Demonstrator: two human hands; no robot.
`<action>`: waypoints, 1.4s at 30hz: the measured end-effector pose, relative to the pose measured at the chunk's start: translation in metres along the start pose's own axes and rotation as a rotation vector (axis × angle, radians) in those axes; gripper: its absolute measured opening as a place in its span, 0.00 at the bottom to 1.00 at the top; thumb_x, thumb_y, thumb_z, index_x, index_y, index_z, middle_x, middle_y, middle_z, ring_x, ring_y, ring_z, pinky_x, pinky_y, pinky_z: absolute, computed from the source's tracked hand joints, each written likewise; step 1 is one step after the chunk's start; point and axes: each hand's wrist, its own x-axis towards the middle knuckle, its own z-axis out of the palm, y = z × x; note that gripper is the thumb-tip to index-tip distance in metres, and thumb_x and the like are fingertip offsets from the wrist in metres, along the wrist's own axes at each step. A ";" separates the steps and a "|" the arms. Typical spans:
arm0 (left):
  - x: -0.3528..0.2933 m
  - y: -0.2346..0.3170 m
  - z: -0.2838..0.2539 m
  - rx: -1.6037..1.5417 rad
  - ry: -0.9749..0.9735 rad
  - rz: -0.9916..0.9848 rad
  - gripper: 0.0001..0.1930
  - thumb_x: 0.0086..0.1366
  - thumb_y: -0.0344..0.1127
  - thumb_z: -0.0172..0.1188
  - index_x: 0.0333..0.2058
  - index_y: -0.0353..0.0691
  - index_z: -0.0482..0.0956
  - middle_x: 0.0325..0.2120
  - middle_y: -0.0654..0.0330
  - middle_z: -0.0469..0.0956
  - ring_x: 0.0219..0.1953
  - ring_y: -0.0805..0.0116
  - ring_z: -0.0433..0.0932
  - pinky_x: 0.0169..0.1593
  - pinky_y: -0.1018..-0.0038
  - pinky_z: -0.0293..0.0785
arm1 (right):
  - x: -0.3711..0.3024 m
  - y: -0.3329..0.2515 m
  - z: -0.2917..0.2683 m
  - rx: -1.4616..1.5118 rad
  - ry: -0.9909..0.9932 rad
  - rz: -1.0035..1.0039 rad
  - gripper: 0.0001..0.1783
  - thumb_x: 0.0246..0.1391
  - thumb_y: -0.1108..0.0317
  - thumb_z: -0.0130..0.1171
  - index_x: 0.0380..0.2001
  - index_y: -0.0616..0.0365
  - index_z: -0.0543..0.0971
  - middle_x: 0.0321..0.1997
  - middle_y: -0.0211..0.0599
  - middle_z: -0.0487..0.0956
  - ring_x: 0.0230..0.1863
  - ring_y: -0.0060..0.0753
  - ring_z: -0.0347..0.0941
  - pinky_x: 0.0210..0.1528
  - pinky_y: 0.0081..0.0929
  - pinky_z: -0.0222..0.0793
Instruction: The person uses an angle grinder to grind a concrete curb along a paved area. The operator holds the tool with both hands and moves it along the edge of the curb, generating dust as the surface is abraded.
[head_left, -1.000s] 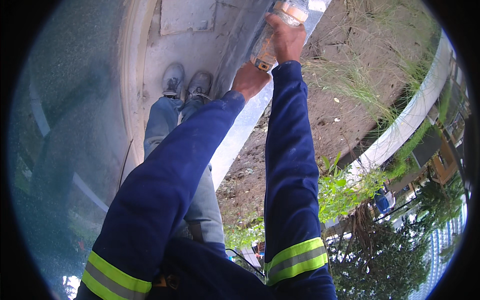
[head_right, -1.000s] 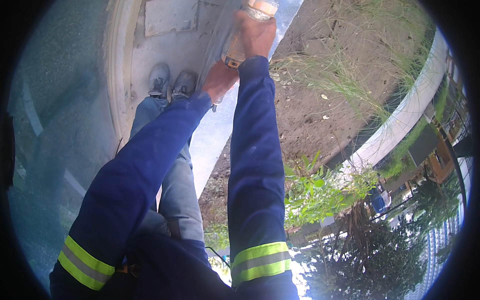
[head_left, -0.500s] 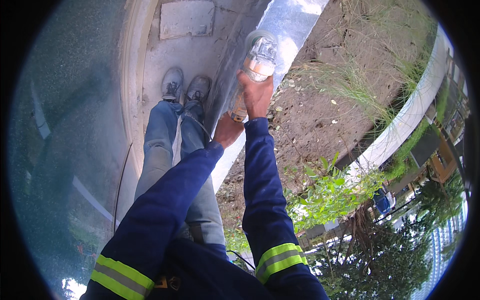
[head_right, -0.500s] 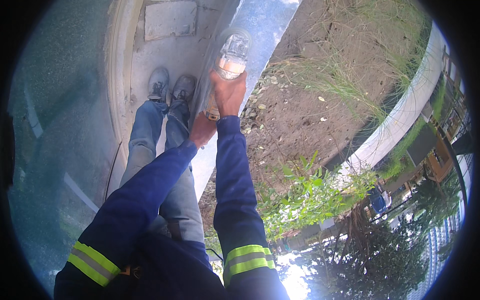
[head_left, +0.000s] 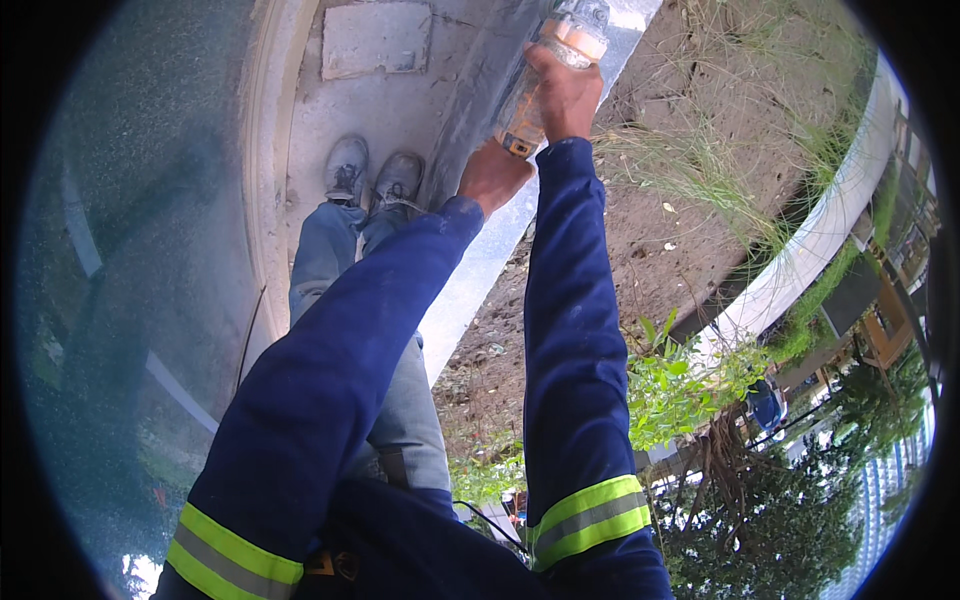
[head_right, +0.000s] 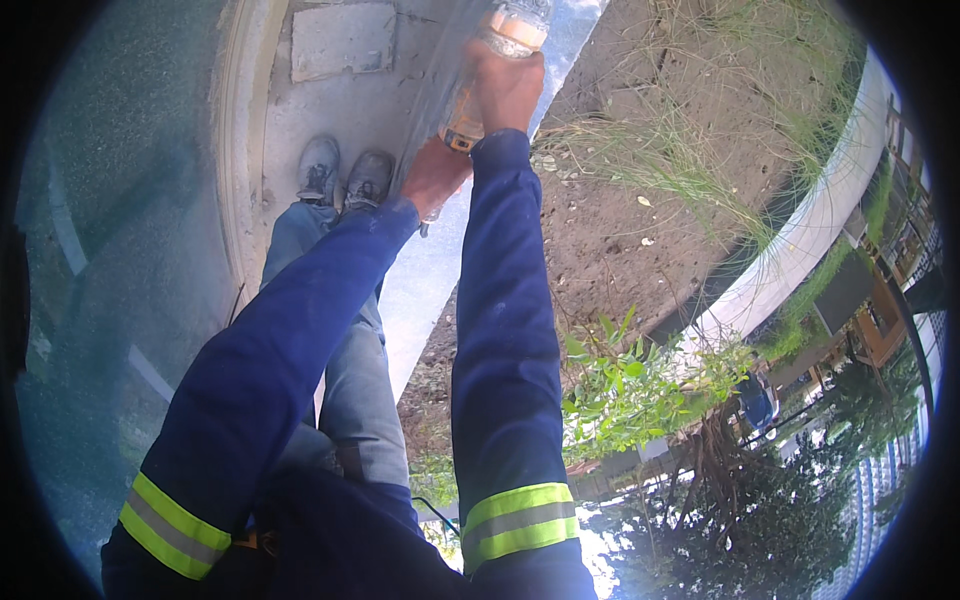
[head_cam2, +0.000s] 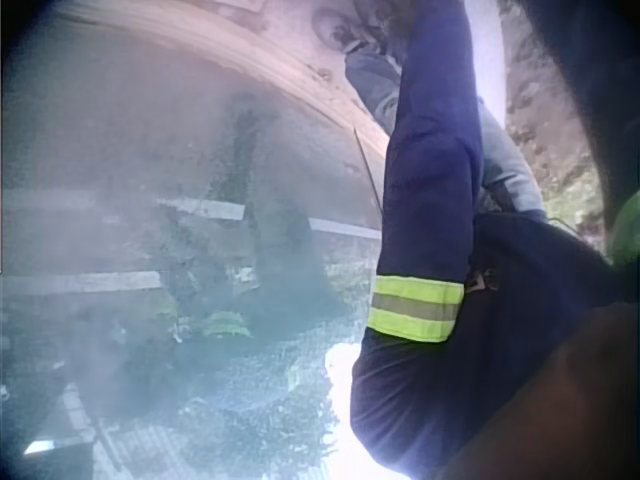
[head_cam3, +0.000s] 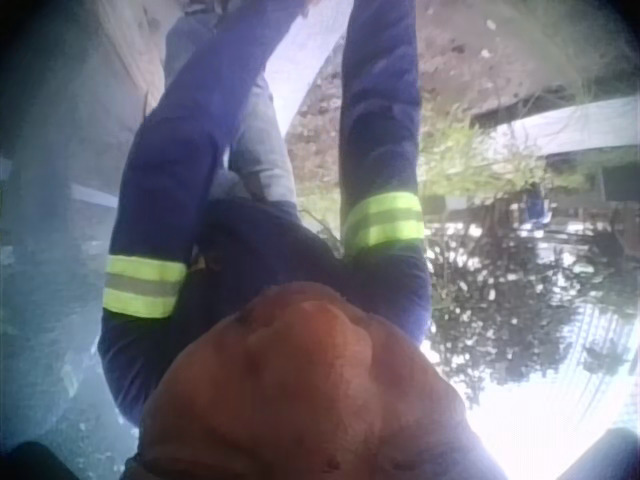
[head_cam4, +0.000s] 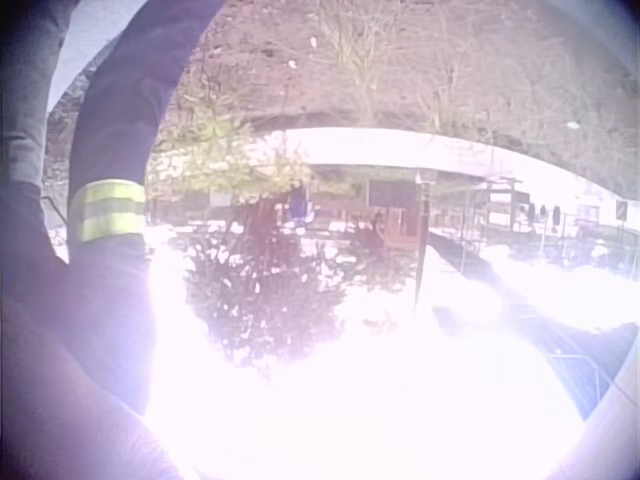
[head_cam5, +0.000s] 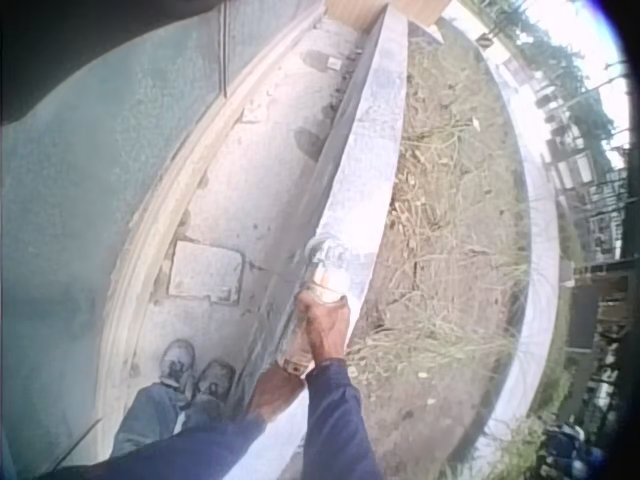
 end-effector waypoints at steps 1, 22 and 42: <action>0.003 0.004 -0.001 0.022 0.009 -0.010 0.22 0.55 0.33 0.64 0.48 0.28 0.82 0.42 0.31 0.86 0.50 0.29 0.85 0.53 0.47 0.82 | 0.005 -0.002 0.000 0.003 -0.016 0.012 0.33 0.48 0.59 0.79 0.52 0.71 0.83 0.45 0.46 0.88 0.42 0.37 0.85 0.47 0.36 0.82; -0.123 -0.170 0.035 -0.088 0.013 -0.177 0.35 0.58 0.51 0.79 0.55 0.30 0.79 0.45 0.40 0.89 0.52 0.40 0.88 0.53 0.52 0.83 | -0.197 0.053 -0.020 -0.104 0.031 0.306 0.44 0.47 0.52 0.80 0.57 0.73 0.75 0.49 0.65 0.88 0.51 0.60 0.88 0.56 0.47 0.80; -0.305 -0.175 -0.191 0.837 0.059 -0.357 0.59 0.56 0.52 0.81 0.79 0.41 0.54 0.66 0.33 0.67 0.63 0.26 0.76 0.64 0.42 0.75 | -0.173 0.073 -0.047 -0.015 0.103 0.228 0.39 0.48 0.57 0.82 0.57 0.71 0.79 0.50 0.47 0.88 0.47 0.38 0.86 0.53 0.35 0.80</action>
